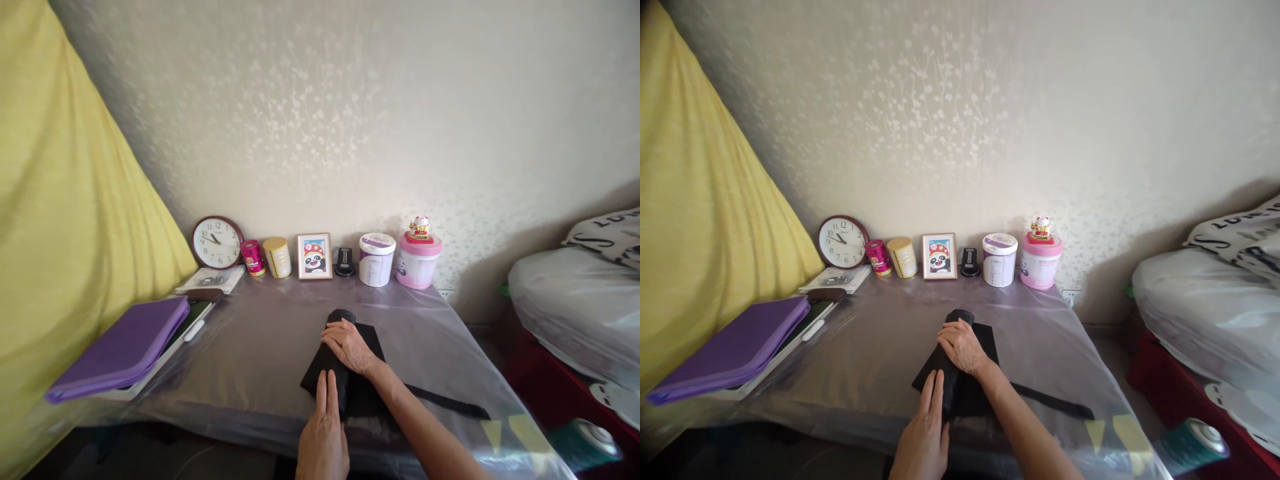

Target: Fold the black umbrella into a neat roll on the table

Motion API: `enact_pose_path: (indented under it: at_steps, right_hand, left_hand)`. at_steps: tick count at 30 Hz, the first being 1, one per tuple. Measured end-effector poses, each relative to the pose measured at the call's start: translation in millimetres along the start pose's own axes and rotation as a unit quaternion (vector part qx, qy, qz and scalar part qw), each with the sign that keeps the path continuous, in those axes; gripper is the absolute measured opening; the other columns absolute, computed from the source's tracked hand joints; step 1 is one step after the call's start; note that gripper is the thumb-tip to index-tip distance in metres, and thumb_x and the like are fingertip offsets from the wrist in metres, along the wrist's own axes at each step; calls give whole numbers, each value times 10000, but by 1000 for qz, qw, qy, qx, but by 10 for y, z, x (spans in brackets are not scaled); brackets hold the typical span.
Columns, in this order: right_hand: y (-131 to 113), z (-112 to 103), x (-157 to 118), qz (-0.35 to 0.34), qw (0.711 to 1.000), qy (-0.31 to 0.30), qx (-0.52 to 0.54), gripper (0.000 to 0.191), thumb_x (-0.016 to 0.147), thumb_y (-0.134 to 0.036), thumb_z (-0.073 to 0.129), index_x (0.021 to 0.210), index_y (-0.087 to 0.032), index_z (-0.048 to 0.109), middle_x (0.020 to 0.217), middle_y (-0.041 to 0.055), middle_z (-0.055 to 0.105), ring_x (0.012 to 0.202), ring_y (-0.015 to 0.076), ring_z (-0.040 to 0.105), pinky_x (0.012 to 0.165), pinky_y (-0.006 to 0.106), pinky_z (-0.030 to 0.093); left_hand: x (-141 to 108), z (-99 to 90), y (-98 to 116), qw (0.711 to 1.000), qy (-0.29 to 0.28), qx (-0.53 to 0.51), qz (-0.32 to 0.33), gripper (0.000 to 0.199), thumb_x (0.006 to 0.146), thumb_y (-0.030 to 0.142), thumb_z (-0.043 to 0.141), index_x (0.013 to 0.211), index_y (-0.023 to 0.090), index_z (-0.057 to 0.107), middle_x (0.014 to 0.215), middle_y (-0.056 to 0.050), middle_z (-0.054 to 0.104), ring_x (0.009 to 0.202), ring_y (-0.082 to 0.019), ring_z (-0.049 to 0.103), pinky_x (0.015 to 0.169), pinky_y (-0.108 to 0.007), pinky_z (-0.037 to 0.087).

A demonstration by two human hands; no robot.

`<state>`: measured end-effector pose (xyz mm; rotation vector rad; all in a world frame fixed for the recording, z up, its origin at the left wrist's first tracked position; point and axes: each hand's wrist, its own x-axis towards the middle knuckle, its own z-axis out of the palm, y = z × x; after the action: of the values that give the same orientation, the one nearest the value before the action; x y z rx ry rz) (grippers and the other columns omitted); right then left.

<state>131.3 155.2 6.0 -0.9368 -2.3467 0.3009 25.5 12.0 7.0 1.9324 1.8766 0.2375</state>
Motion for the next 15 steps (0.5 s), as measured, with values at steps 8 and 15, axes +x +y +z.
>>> enact_pose_path:
  at_steps: [8,15]
  right_hand:
    - [350,95,260,52,998,-3,-18,297,877,-222,380,817,-240,670,937,2,683,1117,165,462,1003,371,210]
    - [489,-13,369,163,986,39,-23,300,885,-245,358,837,-210,652,950,47,670,921,157,575,857,270,373]
  left_hand:
    - [30,17,-26,1000,-12,-8,-22,770,743,53,323,1362,243,-94,1468,-88,22,1068,-196,531,793,-240,421]
    - [-6,33,-31,1000,8,-1,-3,768,743,52,313,1370,234,-92,1465,-113,38,1009,-181,564,791,-235,412]
